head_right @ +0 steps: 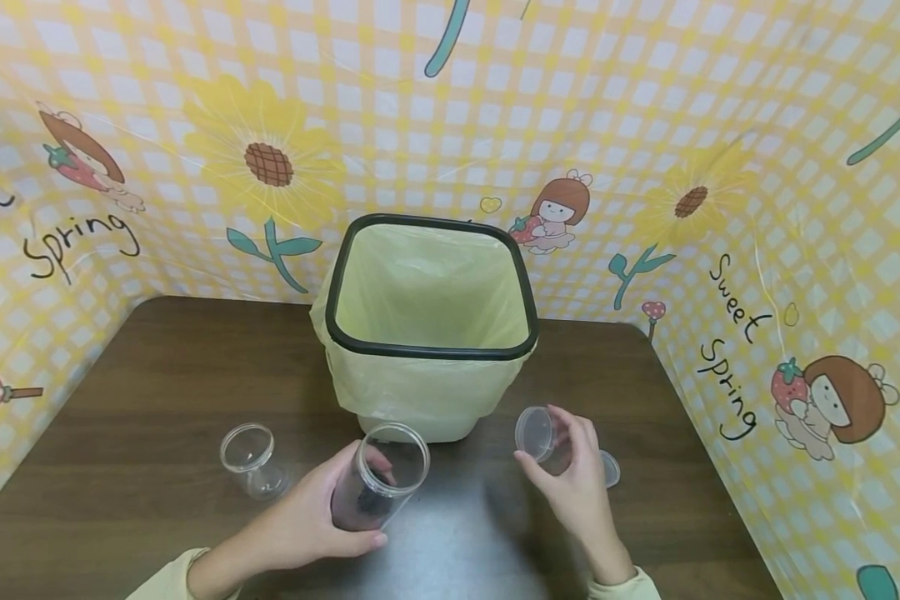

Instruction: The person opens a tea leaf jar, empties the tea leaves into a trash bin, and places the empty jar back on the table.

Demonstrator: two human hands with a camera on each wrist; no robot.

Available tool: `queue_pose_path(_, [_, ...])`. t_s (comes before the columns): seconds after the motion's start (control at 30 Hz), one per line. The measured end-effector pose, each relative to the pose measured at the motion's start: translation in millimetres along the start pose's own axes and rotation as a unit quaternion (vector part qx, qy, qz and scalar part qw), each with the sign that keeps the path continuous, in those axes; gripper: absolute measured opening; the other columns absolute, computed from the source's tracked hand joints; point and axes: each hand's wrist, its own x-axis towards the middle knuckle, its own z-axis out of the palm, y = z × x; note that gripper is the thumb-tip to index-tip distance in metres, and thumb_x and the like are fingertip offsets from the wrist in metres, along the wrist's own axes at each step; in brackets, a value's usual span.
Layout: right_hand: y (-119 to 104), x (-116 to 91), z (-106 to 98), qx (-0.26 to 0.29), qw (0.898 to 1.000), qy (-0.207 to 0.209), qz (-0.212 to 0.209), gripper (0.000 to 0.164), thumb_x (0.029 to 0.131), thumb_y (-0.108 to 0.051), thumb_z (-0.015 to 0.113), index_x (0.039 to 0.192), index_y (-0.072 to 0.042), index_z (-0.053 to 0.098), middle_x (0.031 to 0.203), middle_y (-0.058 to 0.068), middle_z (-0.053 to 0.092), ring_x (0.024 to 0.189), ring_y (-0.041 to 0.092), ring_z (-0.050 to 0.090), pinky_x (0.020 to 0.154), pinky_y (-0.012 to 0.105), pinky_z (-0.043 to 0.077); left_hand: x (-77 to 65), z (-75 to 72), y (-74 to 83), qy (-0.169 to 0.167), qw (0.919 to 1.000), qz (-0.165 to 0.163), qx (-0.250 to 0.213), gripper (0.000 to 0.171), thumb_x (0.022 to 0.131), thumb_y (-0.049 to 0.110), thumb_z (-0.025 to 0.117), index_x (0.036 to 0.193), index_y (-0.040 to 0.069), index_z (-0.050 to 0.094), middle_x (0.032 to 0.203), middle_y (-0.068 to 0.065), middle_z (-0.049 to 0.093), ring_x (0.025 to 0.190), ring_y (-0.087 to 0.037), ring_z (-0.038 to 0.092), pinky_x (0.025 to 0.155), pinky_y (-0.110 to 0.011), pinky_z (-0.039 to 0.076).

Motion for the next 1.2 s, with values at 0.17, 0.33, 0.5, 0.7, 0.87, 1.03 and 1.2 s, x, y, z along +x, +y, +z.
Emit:
queue_pose_path(0.17, [11,0,2,-0.077,0.997,-0.013,-0.016,0.072,0.070,-0.013,0.094,0.133,-0.004,0.061,0.116,0.008,0.058,0.090,0.013,0.052,0.068,0.028,0.045,0.4,-0.5,0.0,-0.001,1.0000,0.005,-0.004,0.068,0.074,0.026,0.091,0.130,0.026,0.052,0.112,0.011,0.065,0.101,-0.010,0.061,0.092,-0.028,0.049])
queue_pose_path(0.33, [21,0,4,-0.124,0.991,-0.048,-0.034,0.075,0.071,-0.015,0.093,0.136,0.000,0.059,0.115,0.015,0.059,0.089,0.018,0.054,0.074,0.037,0.049,1.4,-0.5,-0.4,-0.002,0.9999,0.008,-0.006,0.068,0.074,0.026,0.091,0.130,0.026,0.052,0.112,0.011,0.065,0.101,-0.010,0.061,0.091,-0.028,0.049])
queue_pose_path(0.5, [32,-2,7,-0.171,0.982,-0.069,-0.041,0.077,0.071,-0.018,0.094,0.136,0.002,0.058,0.111,0.017,0.062,0.087,0.020,0.054,0.071,0.039,0.050,2.0,0.0,-0.9,-0.006,0.9999,0.009,-0.008,0.068,0.075,0.026,0.091,0.130,0.026,0.052,0.113,0.010,0.064,0.102,-0.010,0.061,0.092,-0.028,0.049])
queue_pose_path(0.7, [41,-5,9,-0.188,0.976,-0.102,-0.026,0.078,0.072,-0.022,0.093,0.138,0.001,0.057,0.113,0.017,0.062,0.088,0.022,0.059,0.072,0.040,0.051,2.0,0.8,-1.6,-0.007,0.9999,0.011,-0.010,0.064,0.075,0.025,0.091,0.127,0.022,0.053,0.111,0.010,0.065,0.101,-0.010,0.061,0.092,-0.027,0.049])
queue_pose_path(0.87, [45,-8,11,-0.212,0.970,-0.115,-0.025,0.079,0.072,-0.024,0.093,0.138,0.000,0.056,0.115,0.019,0.063,0.093,0.028,0.061,0.074,0.045,0.053,1.4,0.2,-0.5,-0.006,0.9998,0.012,-0.011,0.063,0.074,0.025,0.091,0.125,0.025,0.053,0.111,0.010,0.065,0.101,-0.010,0.061,0.092,-0.028,0.049])
queue_pose_path(1.03, [50,-10,14,-0.229,0.965,-0.127,-0.027,0.081,0.072,-0.025,0.093,0.138,0.001,0.056,0.120,0.022,0.063,0.109,0.038,0.061,0.085,0.054,0.053,0.8,-0.1,-0.3,-0.006,0.9998,0.010,-0.014,0.063,0.075,0.025,0.091,0.125,0.026,0.053,0.112,0.010,0.065,0.102,-0.010,0.061,0.093,-0.027,0.048])
queue_pose_path(1.2, [55,-13,17,-0.242,0.961,-0.131,-0.021,0.082,0.071,-0.025,0.094,0.138,0.002,0.056,0.120,0.021,0.063,0.110,0.038,0.061,0.084,0.053,0.053,0.6,-0.3,-0.5,-0.007,0.9998,0.008,-0.016,0.063,0.075,0.025,0.091,0.125,0.024,0.053,0.112,0.010,0.065,0.102,-0.010,0.061,0.093,-0.027,0.048])
